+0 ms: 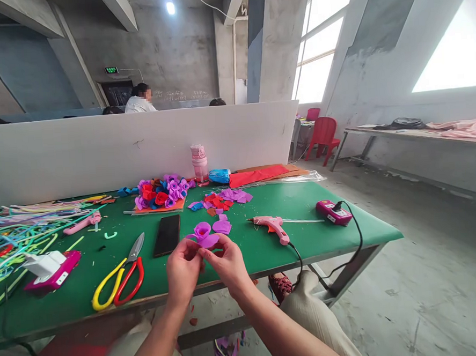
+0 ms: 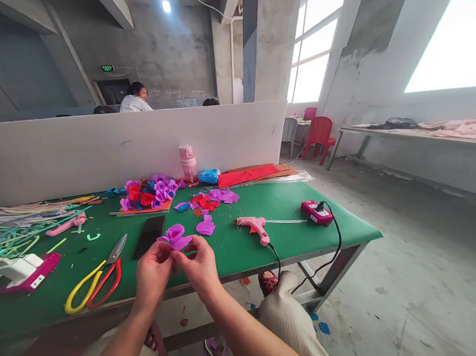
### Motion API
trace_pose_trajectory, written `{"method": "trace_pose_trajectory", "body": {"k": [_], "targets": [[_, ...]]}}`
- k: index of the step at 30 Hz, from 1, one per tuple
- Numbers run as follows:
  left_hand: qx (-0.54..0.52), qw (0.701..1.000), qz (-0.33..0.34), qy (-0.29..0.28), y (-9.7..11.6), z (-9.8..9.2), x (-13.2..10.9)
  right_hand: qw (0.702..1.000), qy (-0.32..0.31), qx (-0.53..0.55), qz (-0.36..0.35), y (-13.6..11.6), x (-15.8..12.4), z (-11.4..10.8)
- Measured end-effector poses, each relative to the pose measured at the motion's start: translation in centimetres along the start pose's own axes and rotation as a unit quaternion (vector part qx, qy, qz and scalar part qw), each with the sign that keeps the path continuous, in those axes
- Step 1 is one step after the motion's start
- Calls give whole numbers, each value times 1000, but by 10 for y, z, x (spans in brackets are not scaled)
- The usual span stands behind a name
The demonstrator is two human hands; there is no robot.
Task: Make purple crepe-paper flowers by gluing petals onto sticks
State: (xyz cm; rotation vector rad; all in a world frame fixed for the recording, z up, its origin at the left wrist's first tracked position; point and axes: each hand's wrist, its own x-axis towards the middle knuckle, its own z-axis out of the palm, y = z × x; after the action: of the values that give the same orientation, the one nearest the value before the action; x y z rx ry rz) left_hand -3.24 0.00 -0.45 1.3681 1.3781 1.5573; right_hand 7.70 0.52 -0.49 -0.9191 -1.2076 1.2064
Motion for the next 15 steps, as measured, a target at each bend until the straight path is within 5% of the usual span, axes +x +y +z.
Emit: {"method": "trace_pose_trajectory", "body": {"k": [6,10,15], "targets": [[-132,988,-53,-60,6,5,-4,1000,9,7,12,-5,7,-6],[-196,970,-98,-106,4,3,-2,999,-42,14,-27,-7,10,-12],[-122,991,-39,-37,-6,-4,6,997,-64,43,-27,-10,10,-15]]}}
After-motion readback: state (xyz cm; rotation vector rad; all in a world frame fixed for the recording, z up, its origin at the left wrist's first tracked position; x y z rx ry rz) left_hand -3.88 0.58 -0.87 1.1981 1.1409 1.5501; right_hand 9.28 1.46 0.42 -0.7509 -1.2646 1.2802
